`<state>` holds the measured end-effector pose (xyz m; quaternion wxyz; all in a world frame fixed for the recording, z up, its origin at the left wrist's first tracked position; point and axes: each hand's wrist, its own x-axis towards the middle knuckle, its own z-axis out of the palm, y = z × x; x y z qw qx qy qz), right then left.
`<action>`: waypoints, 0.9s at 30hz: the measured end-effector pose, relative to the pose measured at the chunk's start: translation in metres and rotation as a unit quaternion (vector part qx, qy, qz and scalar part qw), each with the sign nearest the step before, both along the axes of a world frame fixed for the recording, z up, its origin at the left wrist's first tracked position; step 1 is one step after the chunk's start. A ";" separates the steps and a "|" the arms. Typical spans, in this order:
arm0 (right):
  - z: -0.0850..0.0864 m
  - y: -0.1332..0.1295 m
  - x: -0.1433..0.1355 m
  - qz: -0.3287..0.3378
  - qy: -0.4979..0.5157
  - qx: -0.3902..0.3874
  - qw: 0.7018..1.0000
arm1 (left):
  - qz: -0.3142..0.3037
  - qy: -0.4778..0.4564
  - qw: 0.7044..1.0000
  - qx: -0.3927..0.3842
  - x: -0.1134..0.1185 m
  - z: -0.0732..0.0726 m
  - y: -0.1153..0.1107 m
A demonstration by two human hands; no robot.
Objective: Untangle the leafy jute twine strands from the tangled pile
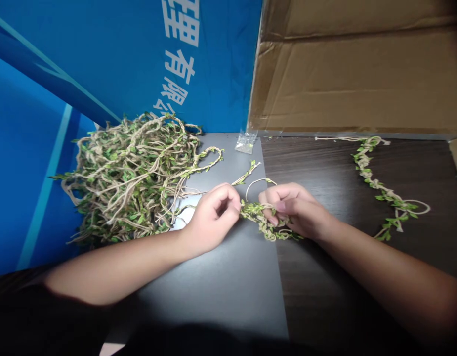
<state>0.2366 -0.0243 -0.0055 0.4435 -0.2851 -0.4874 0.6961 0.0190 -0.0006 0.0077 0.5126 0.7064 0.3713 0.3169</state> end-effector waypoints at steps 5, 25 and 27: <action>0.005 -0.004 -0.006 -0.003 -0.089 -0.010 0.996 | -0.003 0.005 1.000 -0.001 0.000 0.001 0.000; 0.005 -0.004 0.001 0.049 -0.125 0.025 0.991 | 0.006 -0.003 1.000 -0.012 -0.001 -0.002 0.000; 0.002 -0.004 0.003 0.052 -0.083 0.003 0.995 | 0.007 -0.002 1.000 -0.015 -0.001 -0.001 0.000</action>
